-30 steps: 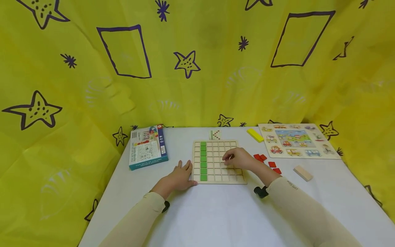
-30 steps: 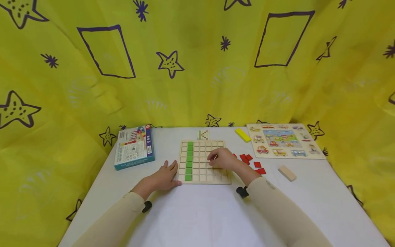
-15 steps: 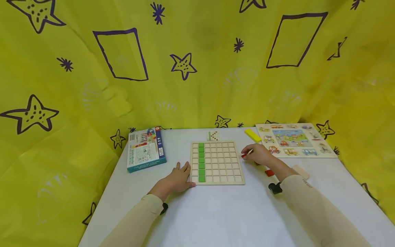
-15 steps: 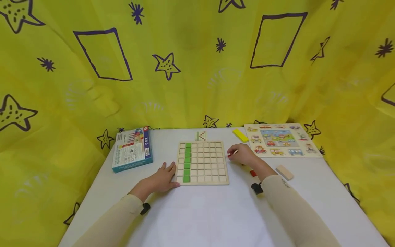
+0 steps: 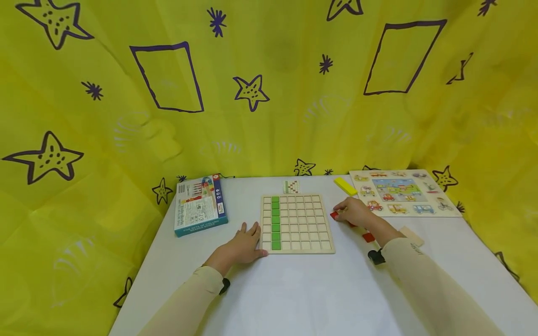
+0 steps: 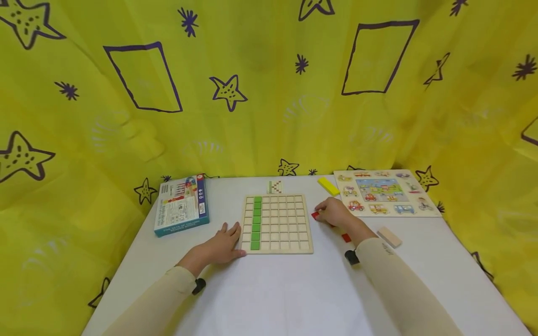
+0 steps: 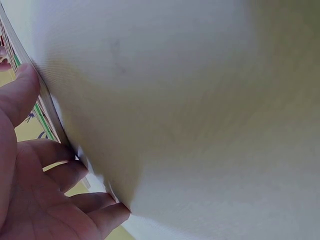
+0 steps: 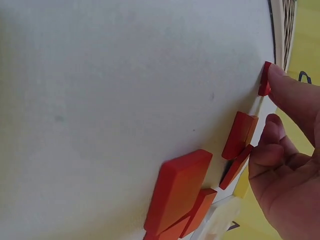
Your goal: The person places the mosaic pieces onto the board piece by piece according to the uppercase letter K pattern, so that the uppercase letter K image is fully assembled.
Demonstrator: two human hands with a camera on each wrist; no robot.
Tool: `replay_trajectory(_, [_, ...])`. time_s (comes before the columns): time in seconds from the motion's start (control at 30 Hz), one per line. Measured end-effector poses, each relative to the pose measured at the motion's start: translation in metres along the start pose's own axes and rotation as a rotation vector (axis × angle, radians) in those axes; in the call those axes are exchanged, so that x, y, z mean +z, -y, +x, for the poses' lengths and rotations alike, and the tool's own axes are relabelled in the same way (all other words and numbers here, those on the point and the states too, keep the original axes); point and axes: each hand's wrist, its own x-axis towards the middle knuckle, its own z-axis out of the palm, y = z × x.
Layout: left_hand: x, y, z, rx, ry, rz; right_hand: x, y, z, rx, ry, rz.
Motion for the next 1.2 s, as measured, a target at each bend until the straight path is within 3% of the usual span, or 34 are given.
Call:
replay_trajectory(0.6, [0.0,0.0,0.001,-0.003,0.002,0.005,0.003,0.004,0.0,-0.086,-0.041,-0.032])
replay_trajectory(0.87, [-0.001,0.002,0.0,-0.004,0.007,0.009,-0.002,0.021,0.007,-0.042,-0.057,0.068])
replay_trajectory(1.2, [0.001,0.001,0.0,0.001,0.008,0.006,0.017,0.061,0.025,-0.123,-0.016,0.186])
